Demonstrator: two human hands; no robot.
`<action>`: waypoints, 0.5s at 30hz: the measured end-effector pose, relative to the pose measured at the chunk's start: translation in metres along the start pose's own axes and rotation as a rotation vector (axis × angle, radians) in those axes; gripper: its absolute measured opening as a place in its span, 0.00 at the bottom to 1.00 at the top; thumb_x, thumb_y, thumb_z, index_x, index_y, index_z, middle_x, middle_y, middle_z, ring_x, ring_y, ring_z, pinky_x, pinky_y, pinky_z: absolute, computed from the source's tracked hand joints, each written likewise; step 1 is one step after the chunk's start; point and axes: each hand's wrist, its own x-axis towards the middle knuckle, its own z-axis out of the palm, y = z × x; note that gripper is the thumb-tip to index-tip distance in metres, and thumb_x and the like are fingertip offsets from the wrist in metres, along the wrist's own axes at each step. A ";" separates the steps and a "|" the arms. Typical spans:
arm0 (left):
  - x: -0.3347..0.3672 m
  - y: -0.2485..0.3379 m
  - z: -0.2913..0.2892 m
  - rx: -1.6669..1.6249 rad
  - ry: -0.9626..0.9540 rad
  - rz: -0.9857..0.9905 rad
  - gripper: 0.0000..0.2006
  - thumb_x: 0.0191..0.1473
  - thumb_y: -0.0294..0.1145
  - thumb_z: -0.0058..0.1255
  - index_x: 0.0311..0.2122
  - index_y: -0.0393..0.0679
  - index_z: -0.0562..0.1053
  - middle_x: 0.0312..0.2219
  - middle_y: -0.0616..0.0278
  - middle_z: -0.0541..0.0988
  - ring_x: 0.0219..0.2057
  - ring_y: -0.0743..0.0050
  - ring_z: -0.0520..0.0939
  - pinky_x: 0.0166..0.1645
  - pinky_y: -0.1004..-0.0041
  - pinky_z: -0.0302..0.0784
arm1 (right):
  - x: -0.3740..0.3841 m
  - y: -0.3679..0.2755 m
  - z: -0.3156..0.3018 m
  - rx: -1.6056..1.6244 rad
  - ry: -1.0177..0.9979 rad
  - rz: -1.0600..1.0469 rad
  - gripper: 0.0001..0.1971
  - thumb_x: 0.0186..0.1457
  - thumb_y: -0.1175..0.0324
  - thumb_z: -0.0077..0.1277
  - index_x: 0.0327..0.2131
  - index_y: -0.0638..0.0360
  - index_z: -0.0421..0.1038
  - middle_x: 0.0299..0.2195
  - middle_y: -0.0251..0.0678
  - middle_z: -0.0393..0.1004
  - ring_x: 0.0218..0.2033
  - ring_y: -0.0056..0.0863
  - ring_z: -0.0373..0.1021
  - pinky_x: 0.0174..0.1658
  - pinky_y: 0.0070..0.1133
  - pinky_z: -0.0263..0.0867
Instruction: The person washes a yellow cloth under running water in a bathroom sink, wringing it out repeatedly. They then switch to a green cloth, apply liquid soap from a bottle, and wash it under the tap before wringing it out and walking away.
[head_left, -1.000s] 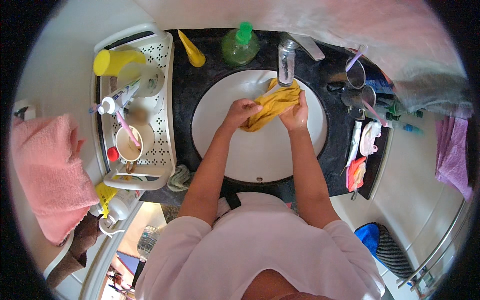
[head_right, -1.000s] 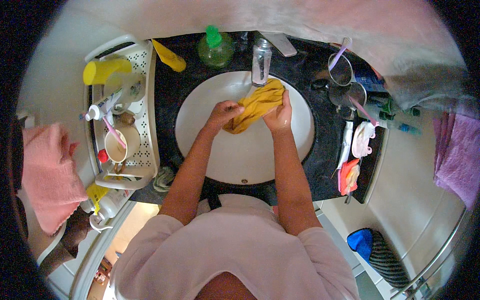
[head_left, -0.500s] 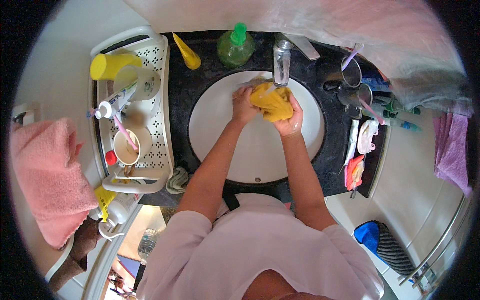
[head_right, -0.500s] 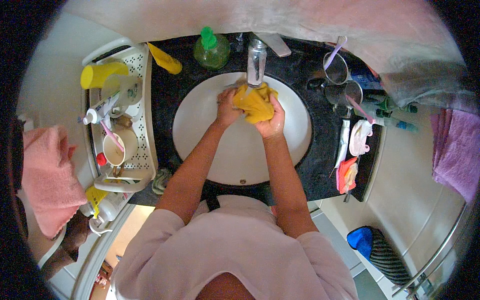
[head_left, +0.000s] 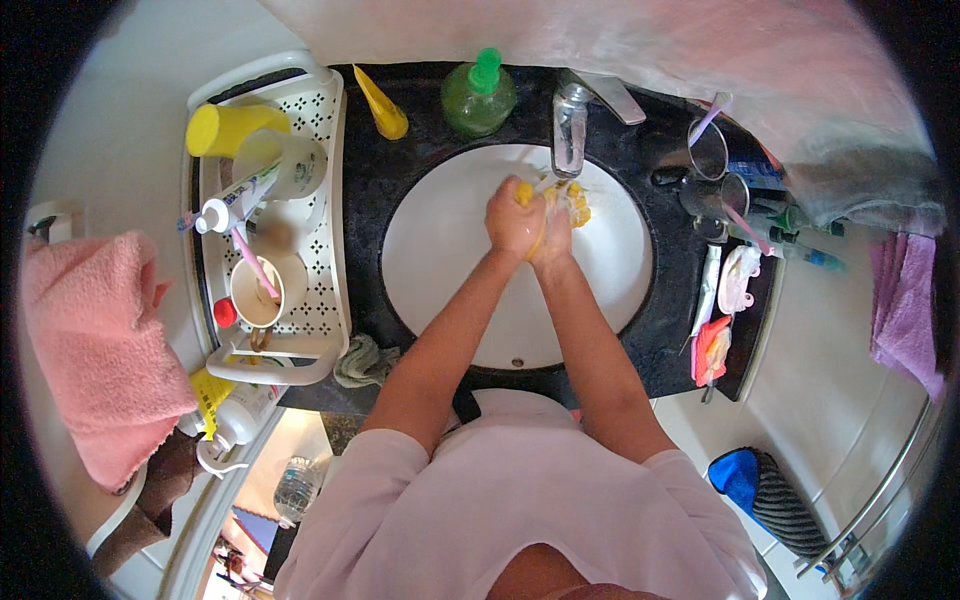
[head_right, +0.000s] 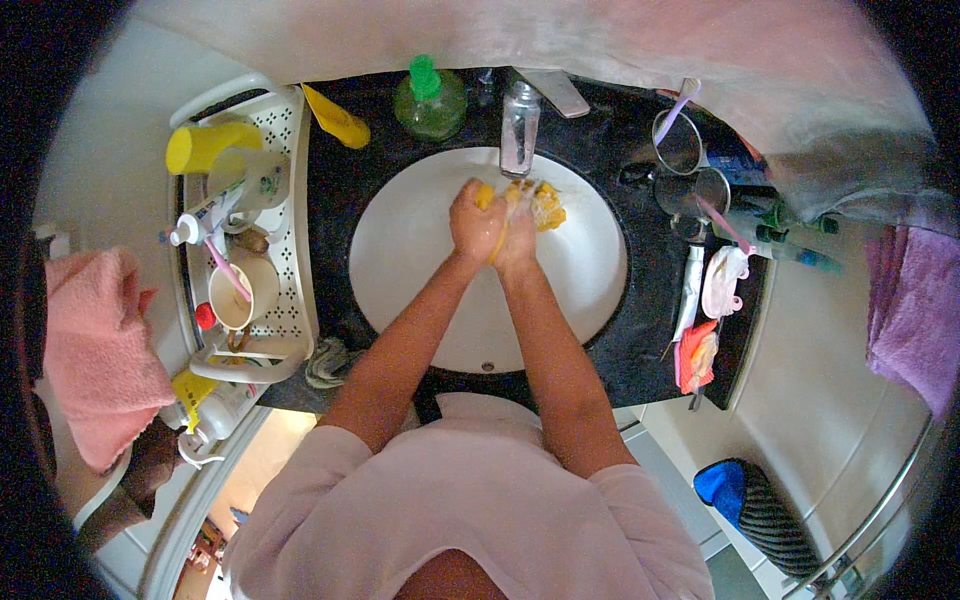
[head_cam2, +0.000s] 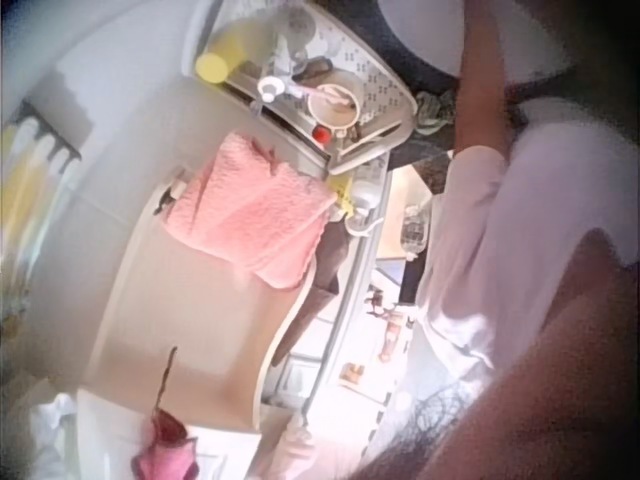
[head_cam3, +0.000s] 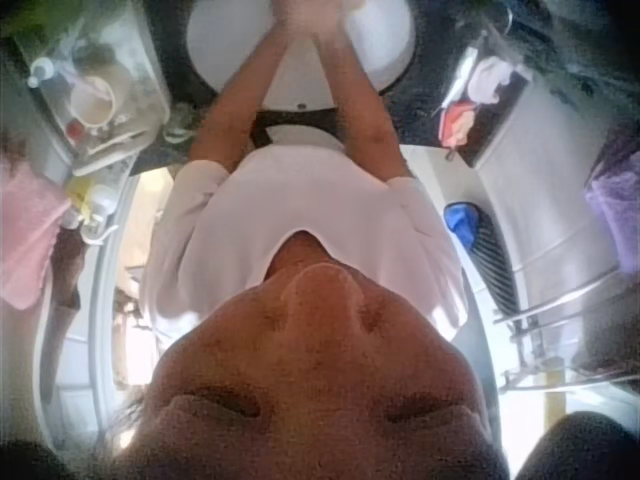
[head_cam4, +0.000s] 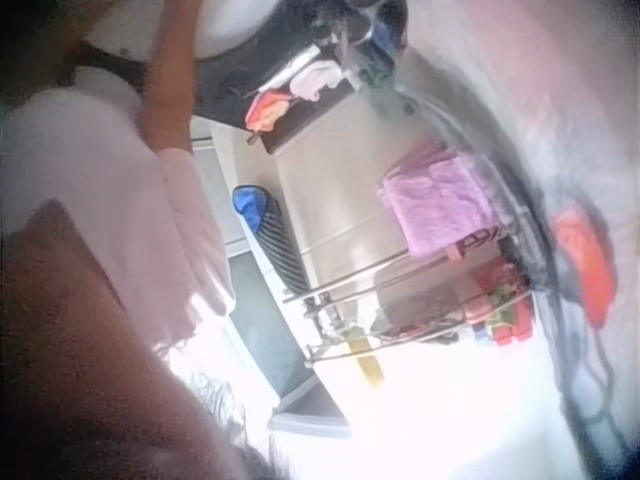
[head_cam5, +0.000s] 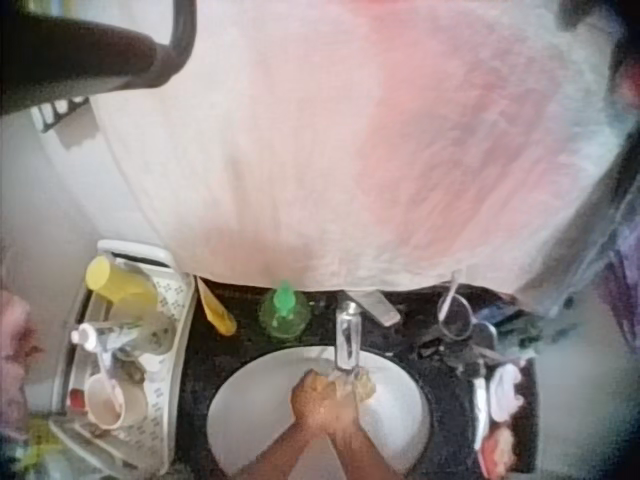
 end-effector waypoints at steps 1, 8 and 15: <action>0.007 0.002 -0.001 0.038 0.087 0.013 0.13 0.40 0.34 0.57 0.32 0.41 0.72 0.26 0.53 0.76 0.29 0.47 0.77 0.35 0.59 0.74 | -0.004 -0.002 0.013 0.152 0.070 0.092 0.14 0.60 0.56 0.36 0.39 0.53 0.66 0.34 0.37 0.70 0.35 0.33 0.69 0.41 0.29 0.68; -0.026 0.028 -0.004 0.070 -0.282 0.304 0.16 0.48 0.43 0.51 0.36 0.40 0.71 0.33 0.49 0.75 0.41 0.49 0.75 0.45 0.59 0.69 | 0.015 -0.028 -0.050 -0.137 -0.239 -0.076 0.16 0.58 0.56 0.40 0.40 0.58 0.67 0.38 0.39 0.72 0.39 0.36 0.71 0.44 0.32 0.69; 0.020 -0.043 0.000 0.621 -0.341 0.134 0.12 0.54 0.37 0.44 0.37 0.42 0.74 0.39 0.52 0.71 0.45 0.52 0.70 0.48 0.59 0.67 | -0.048 -0.104 0.017 0.024 0.134 -0.181 0.18 0.54 0.59 0.48 0.43 0.61 0.66 0.42 0.40 0.72 0.45 0.38 0.69 0.51 0.33 0.64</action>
